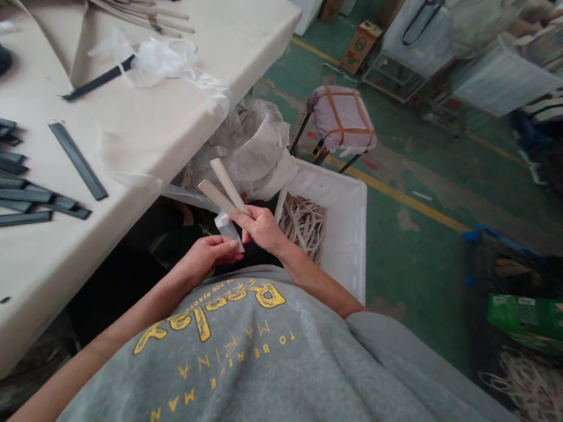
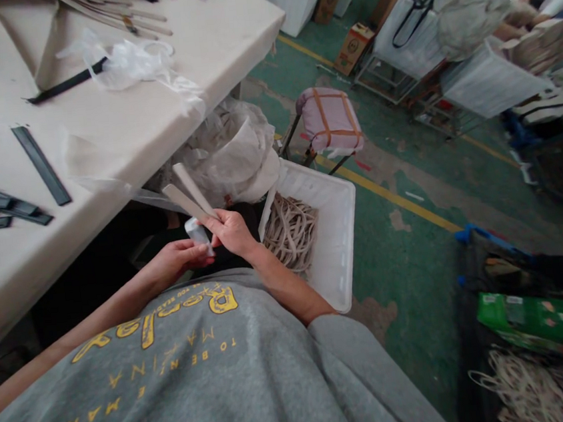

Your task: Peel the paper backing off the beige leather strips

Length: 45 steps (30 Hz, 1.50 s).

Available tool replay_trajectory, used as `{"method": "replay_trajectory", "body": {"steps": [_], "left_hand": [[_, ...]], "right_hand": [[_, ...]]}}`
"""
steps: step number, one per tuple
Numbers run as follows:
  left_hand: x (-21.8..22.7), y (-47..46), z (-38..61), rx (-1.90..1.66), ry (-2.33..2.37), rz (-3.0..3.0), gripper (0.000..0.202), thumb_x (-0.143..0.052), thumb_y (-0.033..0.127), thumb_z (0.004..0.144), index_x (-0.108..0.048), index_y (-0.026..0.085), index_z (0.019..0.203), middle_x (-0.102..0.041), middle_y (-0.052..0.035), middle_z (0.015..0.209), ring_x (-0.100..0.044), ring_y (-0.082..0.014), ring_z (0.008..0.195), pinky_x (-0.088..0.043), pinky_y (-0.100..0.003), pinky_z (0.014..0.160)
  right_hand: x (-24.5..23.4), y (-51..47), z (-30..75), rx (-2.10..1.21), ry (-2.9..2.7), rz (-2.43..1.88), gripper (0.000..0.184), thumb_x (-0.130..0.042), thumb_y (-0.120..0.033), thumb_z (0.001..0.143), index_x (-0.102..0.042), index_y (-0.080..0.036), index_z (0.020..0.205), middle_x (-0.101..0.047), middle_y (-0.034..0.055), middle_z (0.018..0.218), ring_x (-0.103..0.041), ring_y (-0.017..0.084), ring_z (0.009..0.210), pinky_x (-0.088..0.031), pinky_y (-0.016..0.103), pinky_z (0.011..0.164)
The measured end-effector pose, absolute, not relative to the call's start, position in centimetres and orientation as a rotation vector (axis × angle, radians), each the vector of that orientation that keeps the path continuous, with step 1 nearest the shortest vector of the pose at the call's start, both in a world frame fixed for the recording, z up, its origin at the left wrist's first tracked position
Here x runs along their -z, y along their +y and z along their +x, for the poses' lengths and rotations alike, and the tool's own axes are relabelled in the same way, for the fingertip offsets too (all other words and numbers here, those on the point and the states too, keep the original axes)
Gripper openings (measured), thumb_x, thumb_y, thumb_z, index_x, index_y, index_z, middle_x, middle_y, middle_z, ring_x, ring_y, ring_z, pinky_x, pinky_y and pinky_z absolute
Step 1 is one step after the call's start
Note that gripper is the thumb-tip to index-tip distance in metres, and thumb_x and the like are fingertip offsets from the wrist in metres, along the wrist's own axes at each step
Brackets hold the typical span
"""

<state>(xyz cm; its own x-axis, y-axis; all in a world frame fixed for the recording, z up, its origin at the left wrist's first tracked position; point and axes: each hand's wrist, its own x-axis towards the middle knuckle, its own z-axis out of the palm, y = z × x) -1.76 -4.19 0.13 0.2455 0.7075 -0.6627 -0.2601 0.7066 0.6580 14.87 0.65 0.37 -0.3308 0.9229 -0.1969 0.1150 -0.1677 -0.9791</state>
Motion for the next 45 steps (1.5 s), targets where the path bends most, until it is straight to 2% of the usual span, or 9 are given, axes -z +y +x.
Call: {"method": "replay_trajectory", "body": {"steps": [5,11,18,23,33,37,39,42,45], "left_hand": [[0.1,-3.2,-2.2,-0.907,1.195,0.203,0.019,-0.082,0.017,0.078,-0.065,0.014,0.070,-0.068,-0.0019,0.066,-0.066,-0.0112,0.057,-0.059,-0.023,0.062],[-0.2,-2.6,-2.3,-0.997,1.219,0.089,0.013,-0.072,0.022,0.090,-0.067,0.015,0.081,-0.073,-0.0044,0.078,-0.071,-0.0121,0.066,-0.060,-0.023,0.067],[-0.3,-2.7,-2.0,-1.029,1.211,0.036,0.017,-0.060,0.019,0.097,-0.068,0.014,0.083,-0.074,-0.0046,0.078,-0.070,-0.0113,0.065,-0.059,-0.023,0.067],[-0.3,-2.7,-2.0,-1.028,1.213,0.028,0.019,-0.058,0.017,0.098,-0.068,0.013,0.083,-0.073,-0.0045,0.077,-0.071,-0.0122,0.065,-0.059,-0.023,0.065],[0.0,-3.1,-1.3,-1.007,1.199,0.082,0.015,-0.063,0.014,0.094,-0.069,0.011,0.080,-0.072,-0.0041,0.072,-0.068,-0.0112,0.060,-0.058,-0.022,0.062],[0.2,-3.7,-0.4,-0.859,1.162,0.081,0.015,-0.062,0.008,0.093,-0.070,0.009,0.081,-0.075,-0.0078,0.077,-0.071,-0.0137,0.065,-0.059,-0.023,0.062],[0.3,-4.0,0.0,-0.802,1.139,0.065,0.015,-0.061,0.007,0.094,-0.071,0.008,0.083,-0.076,-0.0100,0.081,-0.073,-0.0143,0.068,-0.058,-0.022,0.062],[0.4,-4.0,-0.2,-0.850,1.147,0.006,0.018,-0.058,0.008,0.097,-0.071,0.008,0.084,-0.074,-0.0076,0.075,-0.070,-0.0108,0.062,-0.056,-0.018,0.057],[0.2,-4.1,-0.7,-0.918,1.116,-0.076,0.021,-0.056,0.007,0.098,-0.067,0.009,0.081,-0.067,-0.0014,0.066,-0.063,-0.0067,0.052,-0.055,-0.017,0.053]], "right_hand": [[-1.0,-1.3,17.8,-1.516,-1.458,-1.365,0.046,-0.059,-0.057,0.090,-0.074,-0.014,0.089,-0.050,-0.0057,0.042,-0.043,0.008,0.036,-0.032,0.021,0.042],[-1.6,-4.9,18.9,-1.554,-1.590,-1.447,0.035,-0.058,-0.045,0.093,-0.073,-0.016,0.084,-0.055,-0.0042,0.053,-0.044,0.007,0.038,-0.029,0.021,0.041],[-1.3,-5.4,18.5,-1.222,-1.911,-1.474,0.025,-0.059,-0.031,0.094,-0.071,-0.018,0.076,-0.063,-0.0012,0.066,-0.054,0.011,0.060,-0.037,0.023,0.059],[-1.0,-5.4,18.5,-1.066,-1.991,-1.537,0.025,-0.058,-0.026,0.095,-0.068,-0.017,0.074,-0.064,-0.0007,0.069,-0.057,0.012,0.068,-0.038,0.024,0.066],[-1.0,-5.2,17.9,-0.933,-2.207,-1.587,0.019,-0.060,-0.024,0.094,-0.063,-0.019,0.076,-0.068,0.0025,0.080,-0.060,0.015,0.075,-0.038,0.025,0.069],[-0.9,-4.5,17.1,-1.064,-2.132,-1.622,0.021,-0.057,-0.029,0.099,-0.064,-0.019,0.082,-0.073,0.0021,0.082,-0.064,0.014,0.076,-0.041,0.024,0.071],[-1.1,-4.1,16.8,-1.160,-2.056,-1.626,0.025,-0.052,-0.032,0.102,-0.065,-0.019,0.087,-0.073,0.0013,0.079,-0.063,0.012,0.068,-0.042,0.023,0.068],[-2.4,-3.9,17.6,-1.448,-1.932,-1.522,0.027,-0.047,-0.036,0.104,-0.065,-0.019,0.116,-0.072,-0.0015,0.079,-0.057,0.009,0.050,-0.043,0.022,0.057],[-4.8,-4.6,19.5,-1.573,-1.847,-1.436,0.044,-0.053,-0.032,0.099,-0.053,-0.023,0.142,-0.072,-0.0039,0.078,-0.054,0.008,0.045,-0.043,0.021,0.050]]}}
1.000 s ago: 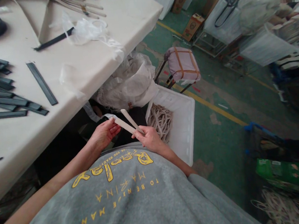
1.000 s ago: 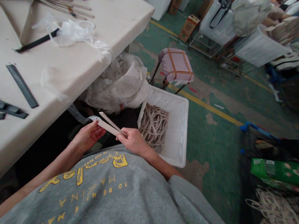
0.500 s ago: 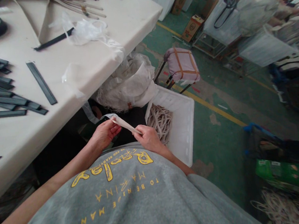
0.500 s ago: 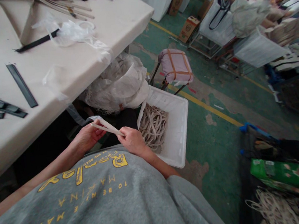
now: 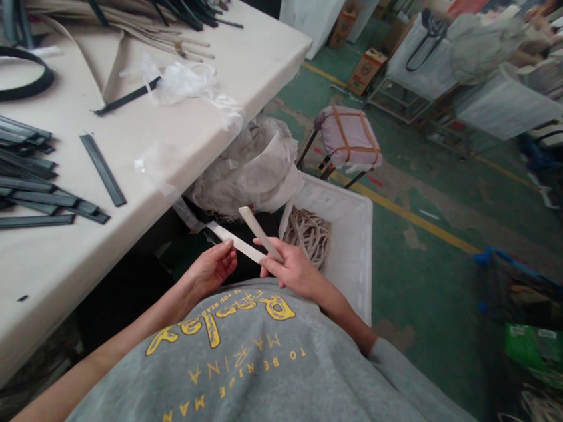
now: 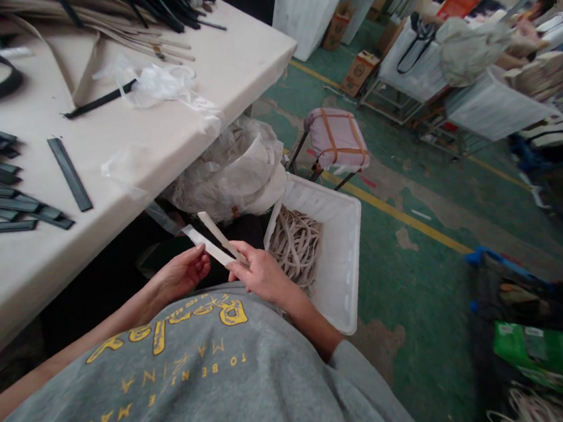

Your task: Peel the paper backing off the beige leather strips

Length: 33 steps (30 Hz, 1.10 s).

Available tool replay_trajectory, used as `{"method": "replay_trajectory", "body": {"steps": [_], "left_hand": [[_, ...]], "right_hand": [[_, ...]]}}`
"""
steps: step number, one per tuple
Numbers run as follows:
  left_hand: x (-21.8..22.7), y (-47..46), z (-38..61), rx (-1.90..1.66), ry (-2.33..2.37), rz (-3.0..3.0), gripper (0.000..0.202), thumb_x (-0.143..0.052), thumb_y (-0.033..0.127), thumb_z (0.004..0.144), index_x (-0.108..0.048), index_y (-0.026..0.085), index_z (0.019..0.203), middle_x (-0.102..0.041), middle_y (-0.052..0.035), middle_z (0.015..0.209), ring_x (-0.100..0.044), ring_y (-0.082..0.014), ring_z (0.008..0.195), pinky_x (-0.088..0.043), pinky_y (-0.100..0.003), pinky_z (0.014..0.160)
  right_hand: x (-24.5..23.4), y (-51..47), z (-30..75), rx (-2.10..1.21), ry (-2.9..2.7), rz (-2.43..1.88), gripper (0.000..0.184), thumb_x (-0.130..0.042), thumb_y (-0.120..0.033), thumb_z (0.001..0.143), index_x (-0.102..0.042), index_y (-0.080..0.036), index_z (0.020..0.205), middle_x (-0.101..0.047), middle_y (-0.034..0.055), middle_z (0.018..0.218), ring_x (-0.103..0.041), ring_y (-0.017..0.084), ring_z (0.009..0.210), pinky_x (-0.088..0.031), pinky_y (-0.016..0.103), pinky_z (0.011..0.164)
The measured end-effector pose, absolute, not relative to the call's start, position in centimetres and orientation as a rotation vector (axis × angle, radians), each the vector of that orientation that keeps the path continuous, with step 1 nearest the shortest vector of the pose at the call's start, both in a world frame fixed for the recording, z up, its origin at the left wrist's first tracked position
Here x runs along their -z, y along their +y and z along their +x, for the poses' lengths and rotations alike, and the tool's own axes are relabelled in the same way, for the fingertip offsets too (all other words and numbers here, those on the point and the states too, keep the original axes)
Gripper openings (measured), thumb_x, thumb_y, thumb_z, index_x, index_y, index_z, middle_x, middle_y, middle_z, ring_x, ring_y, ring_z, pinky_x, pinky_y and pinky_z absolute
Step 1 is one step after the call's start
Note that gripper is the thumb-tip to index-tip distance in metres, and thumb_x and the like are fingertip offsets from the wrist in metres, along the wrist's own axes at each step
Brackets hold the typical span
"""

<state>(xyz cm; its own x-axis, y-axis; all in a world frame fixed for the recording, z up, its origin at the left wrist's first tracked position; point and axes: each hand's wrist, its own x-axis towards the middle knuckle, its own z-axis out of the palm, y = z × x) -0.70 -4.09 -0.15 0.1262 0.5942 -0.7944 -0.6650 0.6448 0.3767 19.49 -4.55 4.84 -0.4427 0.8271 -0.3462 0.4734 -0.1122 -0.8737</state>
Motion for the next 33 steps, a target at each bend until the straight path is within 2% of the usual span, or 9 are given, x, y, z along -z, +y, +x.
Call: {"method": "replay_trajectory", "body": {"steps": [4,7,13,17,20,24,29,33], "left_hand": [[-0.9,-4.5,-0.7,-0.908,1.014,-0.113,0.020,-0.057,0.006,0.097,-0.064,0.010,0.079,-0.062,0.0019,0.063,-0.057,-0.0044,0.046,-0.054,-0.017,0.050],[-1.6,-5.0,0.0,-0.899,0.951,-0.135,0.019,-0.058,0.006,0.096,-0.064,0.010,0.079,-0.060,0.0027,0.062,-0.057,-0.0044,0.047,-0.054,-0.017,0.050],[-1.4,-5.8,1.0,-0.814,0.896,-0.063,0.009,-0.067,0.004,0.090,-0.067,0.011,0.084,-0.065,-0.0010,0.066,-0.065,-0.0087,0.056,-0.056,-0.017,0.055],[-1.3,-5.7,0.3,-0.885,0.915,-0.132,0.014,-0.066,0.005,0.091,-0.063,0.012,0.079,-0.061,0.0022,0.064,-0.058,-0.0048,0.049,-0.053,-0.015,0.053],[-1.4,-5.8,0.2,-0.856,0.912,-0.155,0.017,-0.066,0.006,0.091,-0.061,0.012,0.076,-0.058,0.0032,0.061,-0.055,-0.0041,0.047,-0.053,-0.016,0.052],[-1.5,-6.1,0.7,-0.812,0.911,-0.117,0.014,-0.071,0.006,0.088,-0.063,0.011,0.078,-0.059,0.0025,0.061,-0.057,-0.0053,0.048,-0.054,-0.017,0.053],[-1.4,-5.8,0.1,-0.902,0.964,-0.128,0.018,-0.068,0.005,0.089,-0.061,0.013,0.074,-0.059,0.0036,0.062,-0.056,-0.0039,0.047,-0.054,-0.016,0.052],[-1.5,-5.9,0.2,-0.887,0.953,-0.130,0.018,-0.070,0.005,0.088,-0.062,0.012,0.074,-0.060,0.0034,0.062,-0.057,-0.0039,0.048,-0.054,-0.016,0.052]], "right_hand": [[-7.7,-5.9,21.6,-1.386,-1.914,-1.447,0.045,-0.055,-0.027,0.096,-0.057,-0.022,0.140,-0.071,-0.0036,0.072,-0.052,0.008,0.048,-0.044,0.021,0.054],[-7.9,-6.0,21.2,-1.340,-1.956,-1.430,0.043,-0.053,-0.026,0.097,-0.058,-0.023,0.139,-0.070,-0.0034,0.070,-0.055,0.009,0.051,-0.045,0.022,0.057],[-6.6,-4.0,18.2,-1.384,-1.993,-1.452,0.044,-0.050,-0.027,0.099,-0.055,-0.022,0.143,-0.072,-0.0025,0.078,-0.054,0.008,0.048,-0.045,0.022,0.057],[-8.8,-4.3,19.7,-1.482,-1.997,-1.414,0.047,-0.048,-0.032,0.101,-0.050,-0.026,0.148,-0.073,-0.0037,0.080,-0.053,0.007,0.044,-0.046,0.022,0.056],[-9.6,-4.7,20.5,-1.332,-2.089,-1.440,0.045,-0.050,-0.026,0.100,-0.054,-0.025,0.145,-0.074,-0.0030,0.077,-0.059,0.010,0.054,-0.047,0.024,0.064],[-8.0,-3.8,18.6,-1.180,-2.176,-1.493,0.043,-0.050,-0.019,0.098,-0.059,-0.021,0.140,-0.074,-0.0003,0.076,-0.067,0.016,0.075,-0.047,0.027,0.075],[-7.8,-3.9,19.0,-1.252,-2.144,-1.454,0.045,-0.052,-0.024,0.098,-0.056,-0.022,0.143,-0.075,-0.0018,0.076,-0.065,0.014,0.066,-0.047,0.027,0.071],[-8.2,-4.2,19.8,-1.157,-2.181,-1.441,0.042,-0.053,-0.023,0.098,-0.060,-0.025,0.140,-0.073,-0.0029,0.072,-0.066,0.015,0.070,-0.047,0.027,0.076]]}}
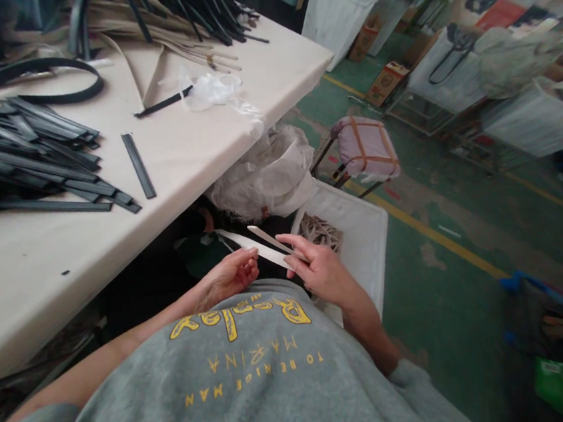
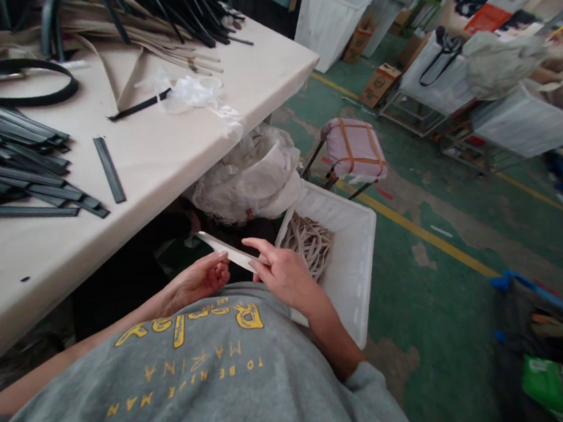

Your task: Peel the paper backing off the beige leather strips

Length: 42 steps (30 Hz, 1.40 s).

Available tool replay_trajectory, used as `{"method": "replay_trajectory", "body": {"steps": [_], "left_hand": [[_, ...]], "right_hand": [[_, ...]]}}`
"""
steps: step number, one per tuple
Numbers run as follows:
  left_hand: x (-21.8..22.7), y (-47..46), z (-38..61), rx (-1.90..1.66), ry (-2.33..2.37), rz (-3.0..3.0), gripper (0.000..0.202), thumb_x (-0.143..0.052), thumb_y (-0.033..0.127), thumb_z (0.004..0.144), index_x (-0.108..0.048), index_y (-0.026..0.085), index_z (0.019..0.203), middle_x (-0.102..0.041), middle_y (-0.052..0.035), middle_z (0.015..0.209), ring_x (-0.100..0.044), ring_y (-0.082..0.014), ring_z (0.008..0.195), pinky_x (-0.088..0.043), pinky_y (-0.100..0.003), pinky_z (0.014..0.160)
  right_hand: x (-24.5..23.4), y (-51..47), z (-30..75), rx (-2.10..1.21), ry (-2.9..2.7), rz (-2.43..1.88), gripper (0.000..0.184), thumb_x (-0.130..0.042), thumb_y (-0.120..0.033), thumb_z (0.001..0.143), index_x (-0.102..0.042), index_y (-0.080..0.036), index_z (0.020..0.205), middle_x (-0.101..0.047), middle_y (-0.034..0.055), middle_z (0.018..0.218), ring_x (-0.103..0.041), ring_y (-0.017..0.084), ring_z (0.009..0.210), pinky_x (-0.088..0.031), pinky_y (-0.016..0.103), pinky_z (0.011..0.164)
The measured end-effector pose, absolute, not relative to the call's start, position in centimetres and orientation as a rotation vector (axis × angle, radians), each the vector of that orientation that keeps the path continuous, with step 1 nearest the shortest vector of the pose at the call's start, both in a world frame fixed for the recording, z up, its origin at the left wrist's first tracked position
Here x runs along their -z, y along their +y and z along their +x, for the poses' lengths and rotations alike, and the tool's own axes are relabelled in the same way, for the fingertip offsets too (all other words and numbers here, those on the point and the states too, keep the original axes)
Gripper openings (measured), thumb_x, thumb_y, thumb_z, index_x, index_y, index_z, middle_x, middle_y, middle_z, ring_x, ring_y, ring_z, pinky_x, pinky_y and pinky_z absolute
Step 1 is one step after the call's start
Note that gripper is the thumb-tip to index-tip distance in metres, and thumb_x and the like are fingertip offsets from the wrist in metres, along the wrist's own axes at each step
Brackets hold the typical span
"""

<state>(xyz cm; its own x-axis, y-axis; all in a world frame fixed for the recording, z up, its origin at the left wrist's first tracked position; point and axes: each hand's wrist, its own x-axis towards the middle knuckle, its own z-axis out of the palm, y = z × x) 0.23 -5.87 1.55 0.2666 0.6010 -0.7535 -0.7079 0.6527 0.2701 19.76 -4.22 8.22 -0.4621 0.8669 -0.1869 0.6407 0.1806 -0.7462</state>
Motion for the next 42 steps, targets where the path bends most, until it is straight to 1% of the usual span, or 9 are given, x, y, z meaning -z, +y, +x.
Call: {"method": "replay_trajectory", "body": {"steps": [3,7,13,17,22,27,34,39,42], "left_hand": [[-1.7,-5.9,0.6,-0.856,0.964,-0.116,0.016,-0.072,0.003,0.086,-0.063,0.012,0.076,-0.063,0.0019,0.063,-0.059,-0.0056,0.050,-0.053,-0.016,0.051],[-1.7,-5.7,0.2,-0.936,0.990,-0.117,0.014,-0.069,0.002,0.087,-0.064,0.012,0.078,-0.064,0.0025,0.064,-0.059,-0.0051,0.049,-0.053,-0.016,0.051],[-1.8,-5.8,0.6,-0.888,0.927,-0.088,0.018,-0.077,0.003,0.080,-0.063,0.013,0.075,-0.063,0.0028,0.064,-0.059,-0.0049,0.050,-0.054,-0.017,0.053],[-1.8,-5.5,0.7,-0.908,0.944,-0.053,0.017,-0.076,0.002,0.081,-0.064,0.013,0.077,-0.063,0.0022,0.064,-0.061,-0.0059,0.052,-0.054,-0.016,0.053],[-1.3,-5.0,-0.3,-1.018,0.964,-0.062,0.019,-0.078,0.004,0.080,-0.063,0.014,0.077,-0.062,0.0037,0.065,-0.058,-0.0042,0.050,-0.053,-0.015,0.054],[-1.2,-5.3,0.3,-0.904,0.898,-0.009,0.017,-0.081,0.003,0.076,-0.067,0.013,0.080,-0.065,0.0009,0.066,-0.059,-0.0061,0.052,-0.053,-0.016,0.053],[-1.2,-4.4,-1.1,-1.084,0.956,-0.012,0.016,-0.077,0.004,0.080,-0.065,0.013,0.076,-0.061,0.0029,0.065,-0.056,-0.0040,0.051,-0.052,-0.015,0.054],[-0.7,-5.0,-0.1,-0.919,0.891,0.042,0.015,-0.081,0.004,0.076,-0.069,0.011,0.080,-0.062,0.0011,0.064,-0.057,-0.0056,0.051,-0.051,-0.016,0.053],[-0.8,-4.9,-0.1,-0.937,0.896,0.031,0.015,-0.080,0.003,0.076,-0.069,0.011,0.080,-0.065,0.0002,0.065,-0.058,-0.0060,0.052,-0.051,-0.016,0.053]], "right_hand": [[-7.2,-3.7,18.5,-1.136,-2.210,-1.468,0.044,-0.052,-0.020,0.097,-0.059,-0.022,0.141,-0.074,-0.0014,0.075,-0.067,0.016,0.074,-0.047,0.028,0.077],[-7.1,-3.6,18.6,-1.262,-2.151,-1.438,0.048,-0.052,-0.022,0.098,-0.053,-0.021,0.146,-0.073,-0.0017,0.076,-0.065,0.014,0.067,-0.047,0.027,0.072],[-7.6,-3.8,19.2,-1.189,-2.167,-1.420,0.044,-0.053,-0.023,0.097,-0.058,-0.023,0.141,-0.070,-0.0032,0.070,-0.065,0.014,0.069,-0.048,0.027,0.076],[-6.7,-3.1,18.1,-1.259,-2.116,-1.437,0.047,-0.052,-0.025,0.097,-0.055,-0.020,0.144,-0.070,-0.0025,0.071,-0.062,0.013,0.062,-0.048,0.026,0.068],[-7.9,-3.6,19.7,-1.371,-2.058,-1.433,0.047,-0.054,-0.028,0.095,-0.057,-0.021,0.142,-0.067,-0.0041,0.066,-0.055,0.011,0.050,-0.047,0.024,0.059],[-6.8,-3.1,17.9,-1.323,-2.060,-1.475,0.048,-0.053,-0.028,0.096,-0.056,-0.021,0.143,-0.067,-0.0038,0.067,-0.055,0.010,0.051,-0.047,0.023,0.059],[-7.7,-3.4,20.1,-1.421,-2.021,-1.480,0.051,-0.054,-0.035,0.096,-0.054,-0.018,0.144,-0.066,-0.0032,0.068,-0.052,0.009,0.045,-0.047,0.022,0.052],[-6.5,-3.3,18.5,-1.460,-1.969,-1.475,0.049,-0.054,-0.034,0.096,-0.055,-0.021,0.143,-0.063,-0.0048,0.066,-0.049,0.007,0.043,-0.043,0.019,0.045],[-5.7,-3.0,17.8,-1.450,-1.939,-1.432,0.050,-0.055,-0.034,0.095,-0.054,-0.022,0.143,-0.065,-0.0044,0.069,-0.051,0.007,0.045,-0.044,0.018,0.047]]}}
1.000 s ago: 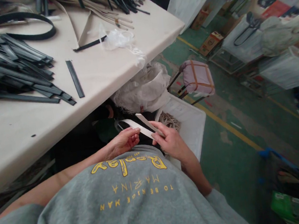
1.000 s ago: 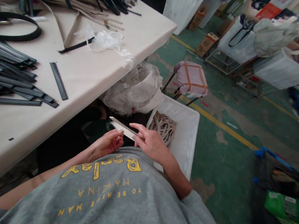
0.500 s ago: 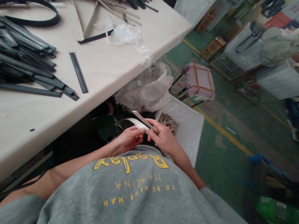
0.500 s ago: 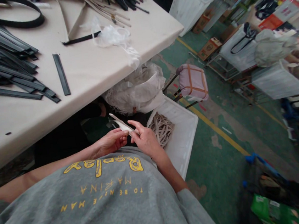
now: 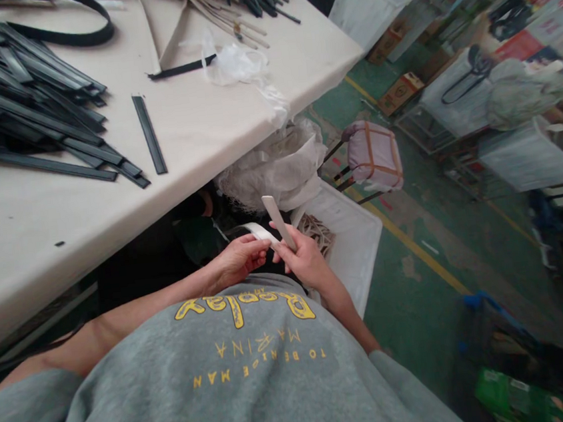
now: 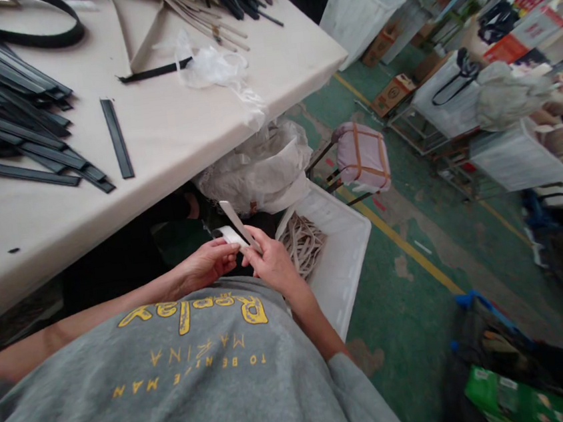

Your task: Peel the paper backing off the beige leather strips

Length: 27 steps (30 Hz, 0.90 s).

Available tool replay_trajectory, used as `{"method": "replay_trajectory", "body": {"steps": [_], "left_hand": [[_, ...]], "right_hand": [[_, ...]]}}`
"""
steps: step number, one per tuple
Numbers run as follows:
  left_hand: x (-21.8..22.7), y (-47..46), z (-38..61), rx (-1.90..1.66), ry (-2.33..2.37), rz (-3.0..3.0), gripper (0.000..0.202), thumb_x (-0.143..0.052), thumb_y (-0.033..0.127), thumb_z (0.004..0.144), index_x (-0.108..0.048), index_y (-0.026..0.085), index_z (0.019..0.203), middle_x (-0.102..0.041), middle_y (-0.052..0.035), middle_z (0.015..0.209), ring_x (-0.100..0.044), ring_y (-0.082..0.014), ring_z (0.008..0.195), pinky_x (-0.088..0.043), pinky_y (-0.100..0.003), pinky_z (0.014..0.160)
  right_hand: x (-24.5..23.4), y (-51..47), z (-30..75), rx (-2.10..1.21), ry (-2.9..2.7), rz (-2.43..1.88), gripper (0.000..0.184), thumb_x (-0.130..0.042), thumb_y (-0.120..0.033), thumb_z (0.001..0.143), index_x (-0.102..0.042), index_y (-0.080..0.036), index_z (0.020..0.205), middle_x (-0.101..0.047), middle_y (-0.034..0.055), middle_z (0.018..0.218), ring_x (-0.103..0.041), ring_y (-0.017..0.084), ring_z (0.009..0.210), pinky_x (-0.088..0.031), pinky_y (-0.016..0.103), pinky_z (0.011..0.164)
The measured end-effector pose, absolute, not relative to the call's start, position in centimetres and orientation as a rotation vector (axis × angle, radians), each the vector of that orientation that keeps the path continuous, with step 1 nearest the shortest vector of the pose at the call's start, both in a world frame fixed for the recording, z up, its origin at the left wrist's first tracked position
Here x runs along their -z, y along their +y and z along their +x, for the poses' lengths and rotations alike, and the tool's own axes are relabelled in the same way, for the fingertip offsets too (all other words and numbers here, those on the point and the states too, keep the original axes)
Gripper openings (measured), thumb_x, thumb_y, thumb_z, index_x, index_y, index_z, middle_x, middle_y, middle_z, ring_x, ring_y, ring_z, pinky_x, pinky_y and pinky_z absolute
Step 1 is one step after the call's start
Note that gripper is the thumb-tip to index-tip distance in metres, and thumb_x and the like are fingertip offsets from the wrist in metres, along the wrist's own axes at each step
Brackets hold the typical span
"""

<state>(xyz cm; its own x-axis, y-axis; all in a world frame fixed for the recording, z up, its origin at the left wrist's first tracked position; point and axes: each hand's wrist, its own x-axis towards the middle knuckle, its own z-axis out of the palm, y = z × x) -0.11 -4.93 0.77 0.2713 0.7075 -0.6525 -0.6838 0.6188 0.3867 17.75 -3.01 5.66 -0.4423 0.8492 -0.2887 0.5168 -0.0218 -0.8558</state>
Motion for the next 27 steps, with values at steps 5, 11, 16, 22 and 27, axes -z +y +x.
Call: {"method": "replay_trajectory", "body": {"steps": [5,11,16,22,27], "left_hand": [[-1.0,-4.0,-1.6,-1.061,0.957,-0.024,0.018,-0.074,0.002,0.081,-0.063,0.013,0.072,-0.062,0.0026,0.063,-0.057,-0.0046,0.051,-0.052,-0.016,0.053],[-1.4,-4.3,-0.9,-0.943,0.939,0.032,0.011,-0.074,0.002,0.082,-0.067,0.011,0.078,-0.063,0.0011,0.065,-0.059,-0.0057,0.052,-0.052,-0.016,0.054],[-1.6,-4.5,-1.7,-0.985,0.906,0.022,0.014,-0.076,0.005,0.081,-0.065,0.012,0.077,-0.063,0.0027,0.066,-0.056,-0.0044,0.051,-0.053,-0.016,0.054],[-1.6,-4.6,-2.0,-0.902,0.862,0.006,0.013,-0.074,0.004,0.083,-0.064,0.013,0.079,-0.064,0.0019,0.067,-0.059,-0.0060,0.053,-0.053,-0.017,0.056],[-1.9,-5.1,-1.3,-0.822,0.799,0.018,0.007,-0.067,0.006,0.087,-0.069,0.013,0.087,-0.072,-0.0035,0.074,-0.067,-0.0111,0.062,-0.057,-0.021,0.067]], "right_hand": [[-6.3,-3.6,20.0,-1.536,-1.911,-1.392,0.036,-0.054,-0.037,0.097,-0.064,-0.019,0.127,-0.067,-0.0019,0.071,-0.051,0.007,0.045,-0.043,0.019,0.045],[-4.5,-3.3,17.9,-1.443,-1.892,-1.334,0.026,-0.054,-0.037,0.098,-0.070,-0.020,0.109,-0.068,-0.0009,0.073,-0.055,0.009,0.054,-0.045,0.020,0.053],[-3.4,-2.8,18.6,-1.224,-1.945,-1.160,0.047,-0.069,-0.046,0.091,-0.065,-0.021,0.130,-0.074,0.0073,0.110,-0.065,0.014,0.073,-0.054,0.026,0.067],[-2.1,-2.3,18.9,-0.791,-2.166,-0.832,0.031,-0.065,-0.032,0.096,-0.071,-0.024,0.125,-0.065,0.0090,0.140,-0.066,0.020,0.122,-0.054,0.032,0.101],[-1.7,-1.8,17.7,-0.822,-2.097,-0.757,0.018,-0.061,-0.027,0.098,-0.076,-0.022,0.107,-0.076,0.0077,0.116,-0.073,0.017,0.105,-0.058,0.029,0.091]]}}
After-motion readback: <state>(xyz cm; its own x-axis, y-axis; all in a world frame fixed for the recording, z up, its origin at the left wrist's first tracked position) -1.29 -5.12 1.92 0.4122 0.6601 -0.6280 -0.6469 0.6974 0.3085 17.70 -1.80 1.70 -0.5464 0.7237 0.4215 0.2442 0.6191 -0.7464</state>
